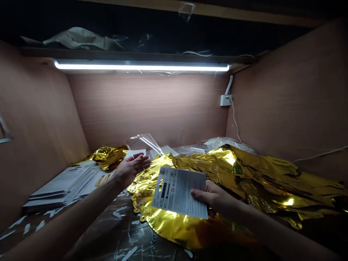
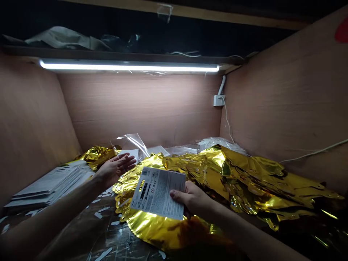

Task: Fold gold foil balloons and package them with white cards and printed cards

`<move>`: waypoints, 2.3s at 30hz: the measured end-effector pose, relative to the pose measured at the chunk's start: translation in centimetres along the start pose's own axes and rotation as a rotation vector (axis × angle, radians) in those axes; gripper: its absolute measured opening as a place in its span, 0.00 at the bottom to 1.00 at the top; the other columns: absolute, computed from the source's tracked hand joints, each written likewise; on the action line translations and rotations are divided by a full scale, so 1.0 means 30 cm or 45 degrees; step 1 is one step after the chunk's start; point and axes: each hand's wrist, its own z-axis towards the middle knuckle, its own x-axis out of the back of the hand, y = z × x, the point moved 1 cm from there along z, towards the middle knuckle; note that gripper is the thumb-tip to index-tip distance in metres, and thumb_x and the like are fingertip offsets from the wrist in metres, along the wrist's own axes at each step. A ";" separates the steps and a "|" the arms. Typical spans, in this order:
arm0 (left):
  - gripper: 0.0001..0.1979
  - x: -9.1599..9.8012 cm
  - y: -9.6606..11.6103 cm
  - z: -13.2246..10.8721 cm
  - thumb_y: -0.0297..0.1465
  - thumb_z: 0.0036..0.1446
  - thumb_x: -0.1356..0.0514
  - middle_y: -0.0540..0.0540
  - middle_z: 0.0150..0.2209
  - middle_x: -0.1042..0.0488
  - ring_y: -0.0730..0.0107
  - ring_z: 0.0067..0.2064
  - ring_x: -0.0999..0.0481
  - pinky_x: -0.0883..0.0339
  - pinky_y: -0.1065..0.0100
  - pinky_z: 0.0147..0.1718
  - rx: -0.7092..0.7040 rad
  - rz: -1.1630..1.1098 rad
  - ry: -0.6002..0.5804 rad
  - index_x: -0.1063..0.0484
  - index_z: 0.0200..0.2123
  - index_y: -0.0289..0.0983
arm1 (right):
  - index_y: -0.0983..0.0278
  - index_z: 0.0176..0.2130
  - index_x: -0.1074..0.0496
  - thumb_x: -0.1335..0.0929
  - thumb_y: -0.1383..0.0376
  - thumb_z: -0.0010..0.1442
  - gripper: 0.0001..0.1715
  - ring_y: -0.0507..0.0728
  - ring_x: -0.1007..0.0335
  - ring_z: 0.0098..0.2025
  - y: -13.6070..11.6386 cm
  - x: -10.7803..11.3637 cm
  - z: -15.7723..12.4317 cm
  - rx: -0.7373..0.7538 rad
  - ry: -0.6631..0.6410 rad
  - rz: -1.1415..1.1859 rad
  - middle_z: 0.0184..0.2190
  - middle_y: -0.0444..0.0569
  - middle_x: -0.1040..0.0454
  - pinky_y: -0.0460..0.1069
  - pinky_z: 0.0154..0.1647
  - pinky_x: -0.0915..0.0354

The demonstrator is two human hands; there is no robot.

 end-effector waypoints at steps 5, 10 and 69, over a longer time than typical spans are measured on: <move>0.07 0.029 -0.034 -0.103 0.20 0.64 0.38 0.33 0.42 0.18 0.56 0.39 0.14 0.17 0.56 0.41 0.086 -0.090 -0.092 0.27 0.45 0.30 | 0.67 0.30 0.29 0.29 0.40 0.58 0.31 0.46 0.45 0.14 0.000 -0.062 0.032 -0.027 -0.045 -0.010 0.16 0.40 0.36 0.42 0.13 0.48; 0.09 0.040 -0.052 -0.147 0.23 0.62 0.35 0.32 0.43 0.17 0.55 0.40 0.14 0.19 0.57 0.41 0.125 -0.119 -0.227 0.25 0.46 0.30 | 0.66 0.30 0.30 0.27 0.41 0.57 0.30 0.46 0.46 0.13 -0.003 -0.095 0.047 -0.041 -0.013 -0.002 0.16 0.40 0.36 0.43 0.13 0.49; 0.12 -0.006 -0.142 -0.259 0.26 0.60 0.32 0.32 0.44 0.17 0.56 0.37 0.15 0.18 0.57 0.39 0.162 -0.241 -0.337 0.20 0.47 0.28 | 0.63 0.26 0.33 0.26 0.42 0.54 0.29 0.51 0.45 0.19 -0.069 -0.048 0.058 0.246 0.603 -0.171 0.18 0.43 0.37 0.47 0.18 0.50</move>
